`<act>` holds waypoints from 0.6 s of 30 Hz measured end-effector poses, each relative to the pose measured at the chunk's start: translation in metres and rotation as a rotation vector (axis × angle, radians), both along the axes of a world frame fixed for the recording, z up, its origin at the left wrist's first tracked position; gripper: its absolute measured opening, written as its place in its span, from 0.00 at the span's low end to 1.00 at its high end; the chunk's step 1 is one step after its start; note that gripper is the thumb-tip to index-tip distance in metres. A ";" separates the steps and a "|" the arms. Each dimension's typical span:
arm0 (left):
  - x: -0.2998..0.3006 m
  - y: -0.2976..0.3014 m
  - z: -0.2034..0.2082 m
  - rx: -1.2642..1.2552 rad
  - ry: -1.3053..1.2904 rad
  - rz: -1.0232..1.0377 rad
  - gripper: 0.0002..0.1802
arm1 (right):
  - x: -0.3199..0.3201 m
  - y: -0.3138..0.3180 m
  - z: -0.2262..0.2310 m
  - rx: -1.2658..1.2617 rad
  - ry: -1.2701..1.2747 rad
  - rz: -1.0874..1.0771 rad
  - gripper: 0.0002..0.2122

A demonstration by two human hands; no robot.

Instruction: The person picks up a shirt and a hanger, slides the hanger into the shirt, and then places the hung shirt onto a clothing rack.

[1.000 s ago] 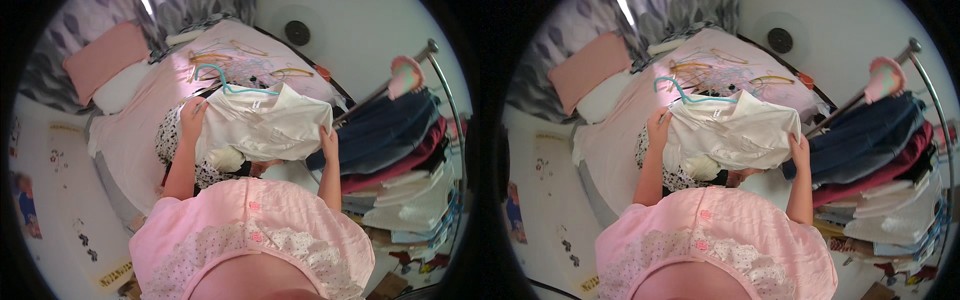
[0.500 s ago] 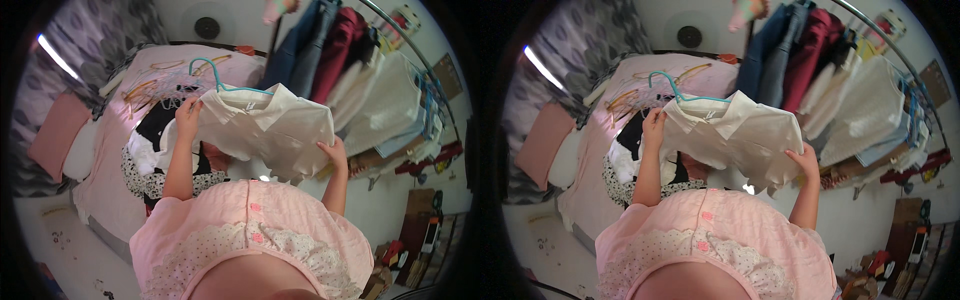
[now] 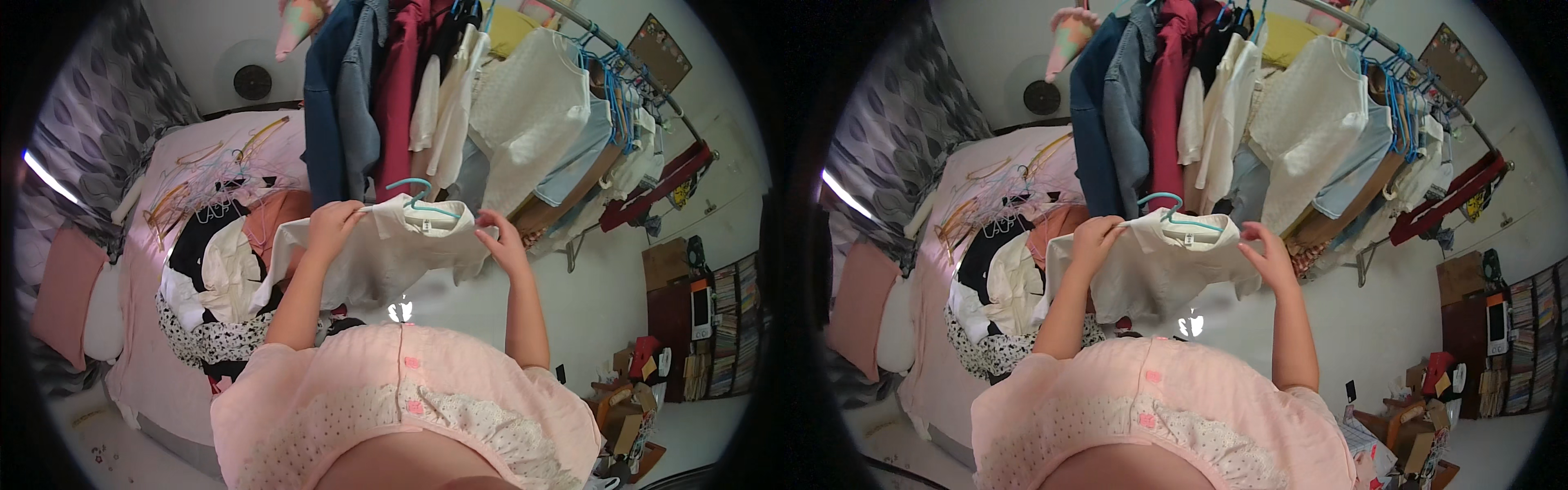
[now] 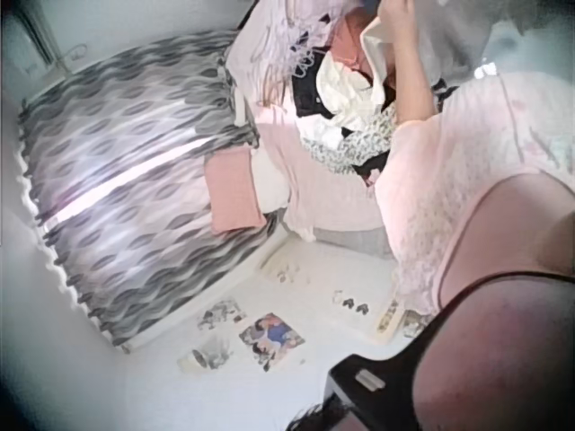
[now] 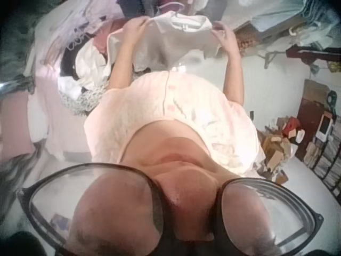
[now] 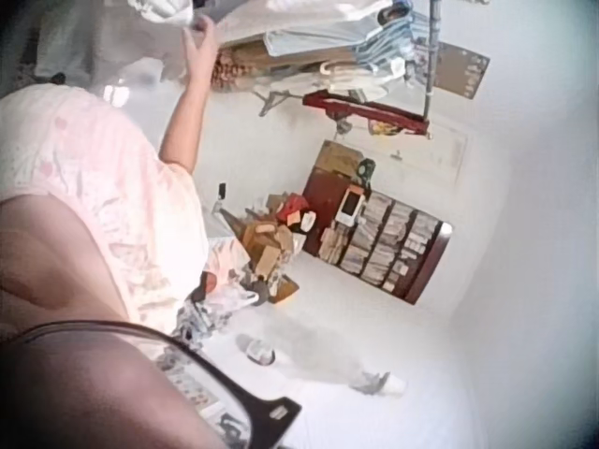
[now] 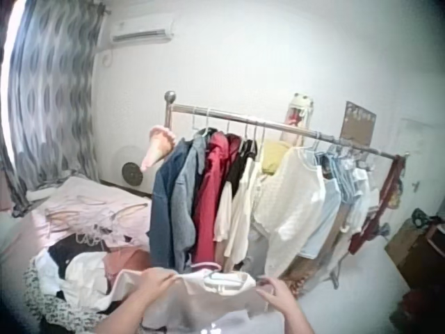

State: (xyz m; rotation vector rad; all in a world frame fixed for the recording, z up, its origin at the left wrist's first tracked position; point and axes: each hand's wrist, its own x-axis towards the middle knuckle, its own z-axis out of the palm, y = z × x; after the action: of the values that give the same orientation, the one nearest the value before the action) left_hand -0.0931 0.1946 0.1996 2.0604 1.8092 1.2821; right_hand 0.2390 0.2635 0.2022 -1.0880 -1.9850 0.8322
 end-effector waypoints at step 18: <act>0.028 0.050 -0.004 0.253 0.038 -0.135 0.09 | 0.008 -0.004 0.005 -0.030 -0.335 -0.199 0.15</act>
State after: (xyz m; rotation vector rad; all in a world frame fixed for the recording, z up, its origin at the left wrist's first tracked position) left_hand -0.0650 0.2444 0.1955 2.3043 1.5592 1.5092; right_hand 0.2473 0.2591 0.2068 -1.4949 -2.0914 0.6063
